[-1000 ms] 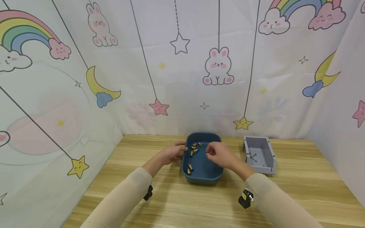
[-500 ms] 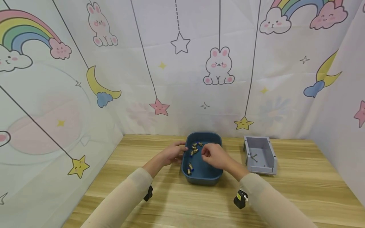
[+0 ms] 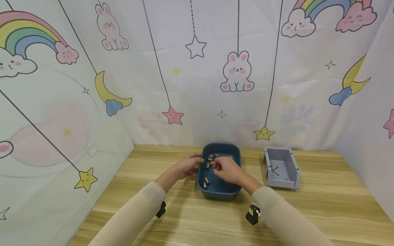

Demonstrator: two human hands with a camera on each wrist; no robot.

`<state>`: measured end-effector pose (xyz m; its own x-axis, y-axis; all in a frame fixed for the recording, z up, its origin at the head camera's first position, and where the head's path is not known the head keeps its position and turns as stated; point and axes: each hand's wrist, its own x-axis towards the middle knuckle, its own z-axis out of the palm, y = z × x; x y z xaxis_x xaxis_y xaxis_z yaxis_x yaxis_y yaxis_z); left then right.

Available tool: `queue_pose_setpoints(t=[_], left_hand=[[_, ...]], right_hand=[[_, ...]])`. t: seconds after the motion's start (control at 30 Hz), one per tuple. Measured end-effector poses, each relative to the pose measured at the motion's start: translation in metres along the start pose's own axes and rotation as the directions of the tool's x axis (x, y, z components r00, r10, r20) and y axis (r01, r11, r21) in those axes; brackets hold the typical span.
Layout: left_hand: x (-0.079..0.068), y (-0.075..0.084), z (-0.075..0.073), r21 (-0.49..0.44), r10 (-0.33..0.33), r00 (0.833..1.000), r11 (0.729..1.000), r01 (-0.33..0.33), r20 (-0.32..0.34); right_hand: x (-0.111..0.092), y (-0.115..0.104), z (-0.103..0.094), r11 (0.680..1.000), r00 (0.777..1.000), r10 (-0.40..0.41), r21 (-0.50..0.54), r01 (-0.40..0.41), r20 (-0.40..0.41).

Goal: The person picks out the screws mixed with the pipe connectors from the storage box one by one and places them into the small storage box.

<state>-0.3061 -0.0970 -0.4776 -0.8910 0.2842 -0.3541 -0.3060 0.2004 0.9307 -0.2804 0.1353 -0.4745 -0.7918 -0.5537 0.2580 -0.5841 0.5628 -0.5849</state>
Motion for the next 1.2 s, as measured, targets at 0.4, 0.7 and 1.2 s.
queue_pose_setpoints(t=[0.4,0.7,1.2], left_hand=[[-0.001,0.0,0.002,-0.033,0.009,1.0,0.999,-0.008,0.024],[-0.002,-0.001,0.005,-0.03,0.04,0.999,0.999,-0.039,0.029],[-0.003,-0.007,0.003,-0.014,0.044,0.999,0.999,-0.044,0.016]], right_hand=[[0.005,-0.002,0.009,1.0,1.0,-0.016,0.001,0.016,0.015],[0.009,-0.002,0.013,1.0,1.0,-0.005,-0.015,0.005,0.004],[0.019,0.001,0.032,1.0,0.999,0.01,-0.009,-0.01,0.035]])
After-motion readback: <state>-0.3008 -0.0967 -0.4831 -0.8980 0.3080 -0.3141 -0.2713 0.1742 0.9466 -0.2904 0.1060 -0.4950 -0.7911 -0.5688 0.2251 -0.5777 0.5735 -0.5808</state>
